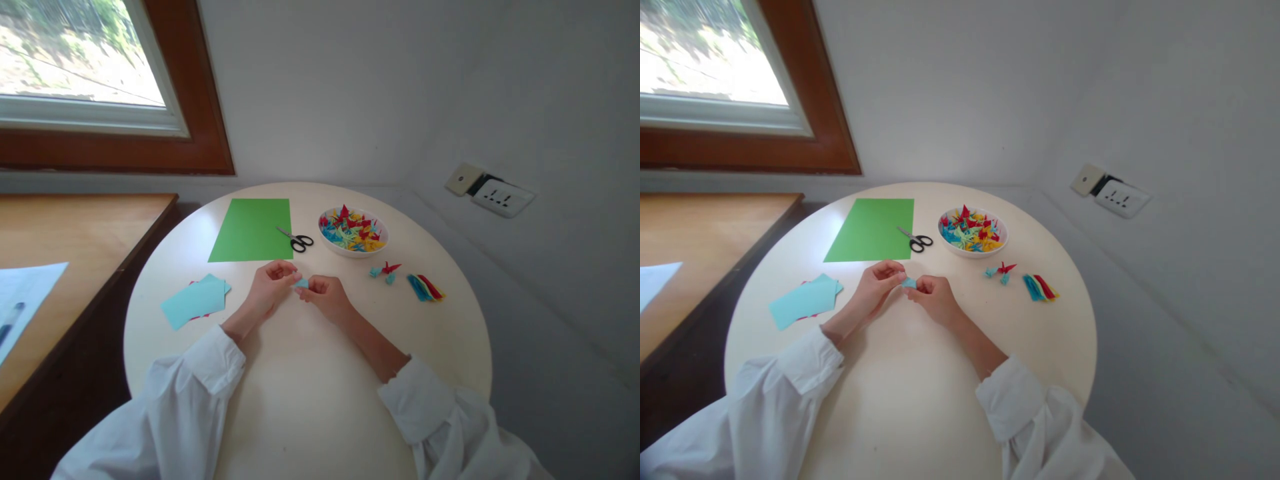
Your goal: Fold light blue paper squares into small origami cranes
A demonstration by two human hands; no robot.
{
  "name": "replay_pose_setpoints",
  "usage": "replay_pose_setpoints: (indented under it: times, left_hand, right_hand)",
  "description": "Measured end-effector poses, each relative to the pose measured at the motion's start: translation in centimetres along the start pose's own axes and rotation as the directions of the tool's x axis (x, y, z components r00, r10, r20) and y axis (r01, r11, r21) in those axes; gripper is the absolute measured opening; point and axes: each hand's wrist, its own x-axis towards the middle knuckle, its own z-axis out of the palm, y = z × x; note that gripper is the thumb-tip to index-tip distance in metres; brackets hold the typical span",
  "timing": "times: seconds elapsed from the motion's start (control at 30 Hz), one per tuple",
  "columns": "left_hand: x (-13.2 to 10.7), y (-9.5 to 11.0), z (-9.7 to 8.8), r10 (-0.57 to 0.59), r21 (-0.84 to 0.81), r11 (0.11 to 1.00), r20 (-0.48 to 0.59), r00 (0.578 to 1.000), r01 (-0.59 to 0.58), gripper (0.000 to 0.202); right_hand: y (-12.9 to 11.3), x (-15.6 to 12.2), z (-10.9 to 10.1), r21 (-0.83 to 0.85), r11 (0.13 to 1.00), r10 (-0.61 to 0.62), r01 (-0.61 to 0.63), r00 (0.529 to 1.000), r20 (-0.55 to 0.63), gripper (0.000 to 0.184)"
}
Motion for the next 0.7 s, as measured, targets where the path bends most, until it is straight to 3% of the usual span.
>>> replay_pose_setpoints:
  times: [0.23, 0.5, 0.63, 0.7]
  left_hand:
    - [-0.12, 0.16, 0.16, 0.030, 0.007, 1.000, -0.028, 0.999, -0.030, 0.018]
    - [-0.09, -0.01, 0.00, -0.050, -0.103, 0.994, -0.006, 0.999, 0.049, 0.023]
    - [0.27, -0.03, -0.28, -0.039, -0.156, 0.987, -0.087, 0.995, 0.025, 0.025]
    - [0.45, 0.02, -0.49, -0.024, -0.182, 0.983, -0.158, 0.987, -0.005, 0.026]
  right_hand:
    - [0.17, -0.03, -0.02, -0.027, 0.999, -0.019, 0.019, 1.000, -0.001, 0.035]
    - [0.11, -0.04, -0.03, -0.009, 1.000, -0.010, 0.010, 1.000, 0.000, 0.028]
    - [0.05, -0.05, 0.01, -0.008, 1.000, -0.021, 0.021, 1.000, -0.010, 0.027]
    - [-0.05, -0.05, -0.09, -0.009, 0.999, -0.033, 0.032, 0.996, -0.078, 0.028]
